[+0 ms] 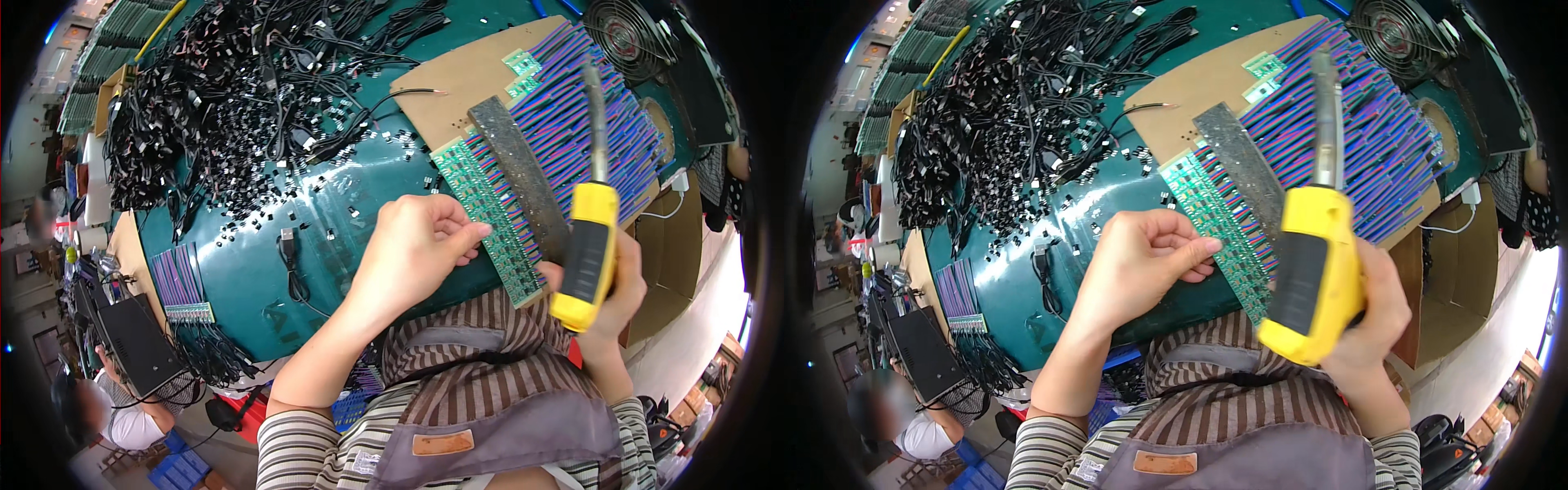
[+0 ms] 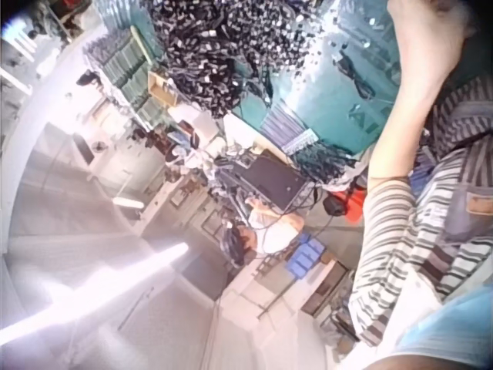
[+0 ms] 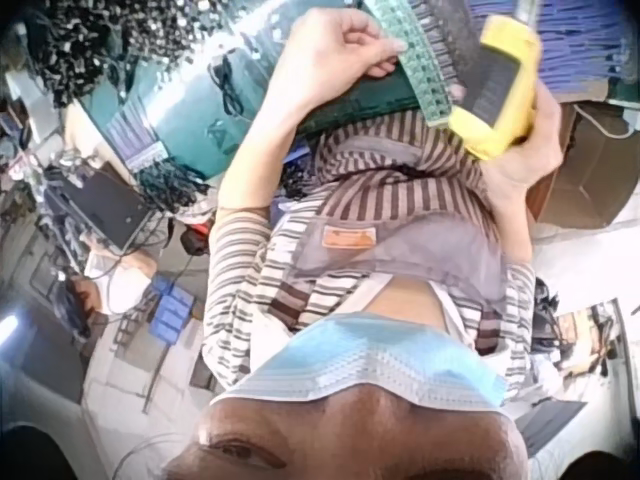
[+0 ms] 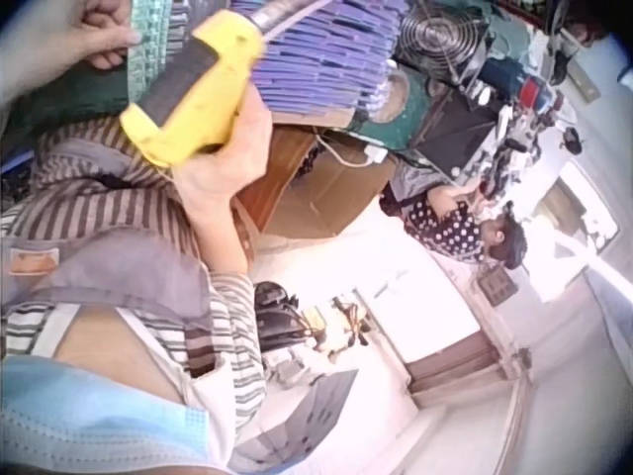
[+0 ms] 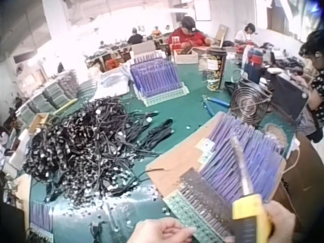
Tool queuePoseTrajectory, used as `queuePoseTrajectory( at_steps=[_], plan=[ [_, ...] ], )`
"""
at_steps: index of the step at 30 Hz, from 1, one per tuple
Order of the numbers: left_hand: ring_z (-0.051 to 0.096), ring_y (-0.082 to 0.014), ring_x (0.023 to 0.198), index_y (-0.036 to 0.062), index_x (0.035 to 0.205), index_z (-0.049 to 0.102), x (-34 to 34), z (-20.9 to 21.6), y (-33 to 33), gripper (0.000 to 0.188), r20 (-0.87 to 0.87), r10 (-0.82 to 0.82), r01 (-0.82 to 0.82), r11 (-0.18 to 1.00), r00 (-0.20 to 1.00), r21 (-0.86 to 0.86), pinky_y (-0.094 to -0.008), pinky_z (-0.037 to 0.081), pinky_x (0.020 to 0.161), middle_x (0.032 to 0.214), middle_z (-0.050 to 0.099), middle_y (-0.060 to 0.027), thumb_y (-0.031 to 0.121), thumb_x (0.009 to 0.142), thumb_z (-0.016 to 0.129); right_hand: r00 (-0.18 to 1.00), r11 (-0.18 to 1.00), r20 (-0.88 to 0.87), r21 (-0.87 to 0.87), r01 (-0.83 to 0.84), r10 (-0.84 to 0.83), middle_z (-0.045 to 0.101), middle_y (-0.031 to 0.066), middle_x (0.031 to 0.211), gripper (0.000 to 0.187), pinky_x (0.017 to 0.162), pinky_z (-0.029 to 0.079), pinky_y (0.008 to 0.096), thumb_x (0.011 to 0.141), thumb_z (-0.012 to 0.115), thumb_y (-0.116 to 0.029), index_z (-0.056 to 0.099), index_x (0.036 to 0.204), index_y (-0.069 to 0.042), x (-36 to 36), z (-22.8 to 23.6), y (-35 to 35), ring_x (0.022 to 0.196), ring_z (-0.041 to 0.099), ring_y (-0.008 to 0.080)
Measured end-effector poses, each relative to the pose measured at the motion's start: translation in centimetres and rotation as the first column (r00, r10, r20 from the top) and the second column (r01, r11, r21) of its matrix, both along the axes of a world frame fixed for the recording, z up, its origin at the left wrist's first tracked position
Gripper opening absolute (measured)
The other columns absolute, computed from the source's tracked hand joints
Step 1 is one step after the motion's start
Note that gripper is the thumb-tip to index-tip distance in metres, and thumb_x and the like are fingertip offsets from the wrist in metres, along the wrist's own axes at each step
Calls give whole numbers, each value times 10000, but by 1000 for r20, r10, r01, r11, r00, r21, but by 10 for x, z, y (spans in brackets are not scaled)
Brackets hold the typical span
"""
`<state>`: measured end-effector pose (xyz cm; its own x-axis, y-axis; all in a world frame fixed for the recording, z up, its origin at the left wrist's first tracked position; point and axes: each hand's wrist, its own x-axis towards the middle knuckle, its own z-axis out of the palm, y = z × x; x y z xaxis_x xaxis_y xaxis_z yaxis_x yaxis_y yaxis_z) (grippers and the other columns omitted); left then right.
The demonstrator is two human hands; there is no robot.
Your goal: The person solders wires onto a circuit board using a soldering iron, then assembles cable harnesses with electronic components.
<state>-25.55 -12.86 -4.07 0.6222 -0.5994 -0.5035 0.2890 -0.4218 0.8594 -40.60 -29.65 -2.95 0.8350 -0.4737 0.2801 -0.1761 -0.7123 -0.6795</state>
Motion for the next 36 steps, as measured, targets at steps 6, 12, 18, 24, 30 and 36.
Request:
queuePoseTrajectory(
  at_steps=[6, 12, 18, 24, 30, 36],
  plan=[
    [652, -94, 677, -44, 928, 684, -6, 15, 22, 153, 387, -30, -15, 993, 922, 113, -232, 520, 621, 754, 697, -83, 64, 825, 718, 984, 940, 139, 336, 61, -114, 599, 189, 1074, 573, 514, 410, 211, 986, 481, -372, 411, 1313, 93, -40, 17, -41, 723, 495, 89],
    [624, -200, 752, 36, 953, 713, 27, 10, 76, 280, 798, -243, -148, 913, 552, 380, -304, 485, 687, 868, 684, -98, 16, 679, 766, 931, 541, 310, 825, -162, -194, 594, 205, 982, 774, 408, 395, 181, 973, 405, -560, 321, 1360, 105, -60, 24, -49, 625, 467, 97],
    [613, -174, 731, 21, 870, 727, 42, 0, 84, 167, 686, -183, -88, 936, 704, 341, -291, 480, 692, 799, 671, -83, -7, 706, 742, 945, 395, 321, 877, -274, -57, 578, 233, 1011, 734, 426, 431, 211, 969, 450, -525, 302, 1348, 85, -53, 15, -23, 636, 473, 120],
    [624, -190, 712, 29, 902, 721, 39, -1, 70, 157, 834, -287, -7, 944, 471, 329, -316, 489, 668, 777, 669, -85, 60, 750, 741, 974, 370, 217, 902, -223, 58, 576, 235, 1095, 734, 466, 468, 217, 945, 506, -527, 307, 1340, 59, -59, 14, -13, 686, 504, 113],
    [675, -143, 776, -70, 1047, 673, 12, -2, 30, 203, 3, 262, -259, 958, 965, -120, -244, 553, 715, 888, 709, -131, 74, 905, 657, 985, 388, -29, 921, -40, 170, 569, 203, 1182, 692, 569, 472, 249, 921, 581, -490, 331, 1354, -12, -53, 25, 7, 675, 505, 108],
    [672, -152, 832, -81, 1085, 659, 18, 0, 21, 219, -48, 269, -273, 946, 962, -173, -256, 554, 757, 946, 702, -149, 54, 915, 633, 964, 650, -98, 754, -90, 248, 522, 169, 1310, 742, 623, 477, 271, 941, 419, -605, 319, 1408, -37, -45, 16, 14, 696, 515, 113]
  ],
)
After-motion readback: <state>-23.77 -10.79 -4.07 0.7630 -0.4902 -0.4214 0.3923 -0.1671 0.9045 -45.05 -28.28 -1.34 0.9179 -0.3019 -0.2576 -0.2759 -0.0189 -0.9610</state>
